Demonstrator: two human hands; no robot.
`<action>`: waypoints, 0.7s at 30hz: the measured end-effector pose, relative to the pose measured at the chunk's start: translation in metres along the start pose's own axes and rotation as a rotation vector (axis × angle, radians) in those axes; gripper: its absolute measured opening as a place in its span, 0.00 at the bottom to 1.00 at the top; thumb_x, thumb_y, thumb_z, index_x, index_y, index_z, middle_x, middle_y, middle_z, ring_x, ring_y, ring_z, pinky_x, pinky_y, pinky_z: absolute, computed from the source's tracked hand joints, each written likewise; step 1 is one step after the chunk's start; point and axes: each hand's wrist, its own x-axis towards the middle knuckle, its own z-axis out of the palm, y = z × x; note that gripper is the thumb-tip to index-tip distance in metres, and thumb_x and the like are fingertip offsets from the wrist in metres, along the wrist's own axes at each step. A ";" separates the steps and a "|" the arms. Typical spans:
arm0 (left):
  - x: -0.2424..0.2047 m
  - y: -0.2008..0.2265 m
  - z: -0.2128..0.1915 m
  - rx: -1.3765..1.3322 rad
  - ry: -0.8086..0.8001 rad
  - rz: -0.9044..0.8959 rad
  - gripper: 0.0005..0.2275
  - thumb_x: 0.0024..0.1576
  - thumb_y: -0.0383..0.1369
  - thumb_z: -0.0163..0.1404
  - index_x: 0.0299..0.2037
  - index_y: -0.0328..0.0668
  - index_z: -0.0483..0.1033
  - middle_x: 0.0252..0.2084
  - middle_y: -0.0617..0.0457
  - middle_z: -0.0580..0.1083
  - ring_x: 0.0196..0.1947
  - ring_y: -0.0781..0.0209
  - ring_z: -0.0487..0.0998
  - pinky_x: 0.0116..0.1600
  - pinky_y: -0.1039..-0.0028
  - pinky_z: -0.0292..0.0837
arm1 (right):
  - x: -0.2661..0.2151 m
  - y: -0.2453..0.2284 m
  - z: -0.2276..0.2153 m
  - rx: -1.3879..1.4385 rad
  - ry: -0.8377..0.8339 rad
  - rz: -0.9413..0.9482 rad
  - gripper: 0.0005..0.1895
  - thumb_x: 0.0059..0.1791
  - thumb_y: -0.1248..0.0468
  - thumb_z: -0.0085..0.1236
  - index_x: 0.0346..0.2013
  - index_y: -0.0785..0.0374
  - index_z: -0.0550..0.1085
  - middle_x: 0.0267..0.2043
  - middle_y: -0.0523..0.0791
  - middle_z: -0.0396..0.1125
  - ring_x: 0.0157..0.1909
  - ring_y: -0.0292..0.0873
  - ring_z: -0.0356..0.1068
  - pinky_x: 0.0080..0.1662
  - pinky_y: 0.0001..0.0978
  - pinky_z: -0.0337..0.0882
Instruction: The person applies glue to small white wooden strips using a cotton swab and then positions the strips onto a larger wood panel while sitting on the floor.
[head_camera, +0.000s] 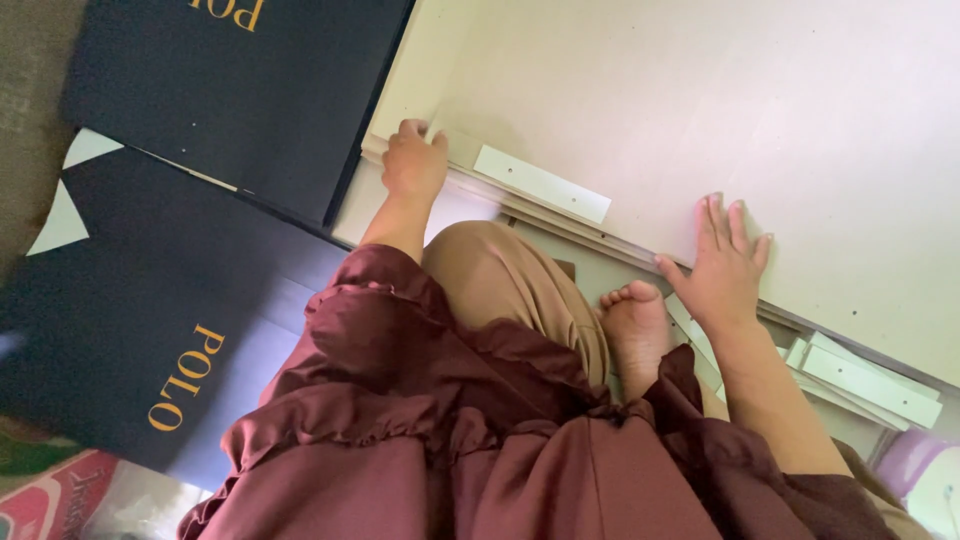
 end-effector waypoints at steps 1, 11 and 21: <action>0.014 -0.009 0.010 0.000 0.003 0.002 0.22 0.61 0.51 0.47 0.62 0.55 0.70 0.54 0.51 0.71 0.59 0.45 0.72 0.58 0.49 0.71 | 0.000 -0.001 -0.001 0.001 0.003 -0.001 0.52 0.47 0.38 0.52 0.79 0.59 0.51 0.82 0.47 0.44 0.82 0.53 0.38 0.70 0.76 0.43; -0.061 0.052 -0.040 -0.978 -0.101 -0.012 0.18 0.59 0.33 0.52 0.57 0.31 0.71 0.40 0.44 0.75 0.35 0.58 0.81 0.42 0.68 0.86 | -0.013 -0.006 0.011 0.083 0.218 -0.074 0.54 0.45 0.36 0.56 0.76 0.66 0.58 0.80 0.58 0.48 0.81 0.62 0.40 0.69 0.81 0.38; -0.063 0.050 -0.105 -1.689 0.286 -0.117 0.24 0.63 0.37 0.53 0.68 0.41 0.63 0.65 0.31 0.69 0.64 0.32 0.72 0.65 0.36 0.69 | -0.014 0.003 0.034 0.166 0.398 -0.134 0.38 0.48 0.66 0.57 0.74 0.68 0.62 0.80 0.60 0.46 0.81 0.64 0.38 0.68 0.79 0.34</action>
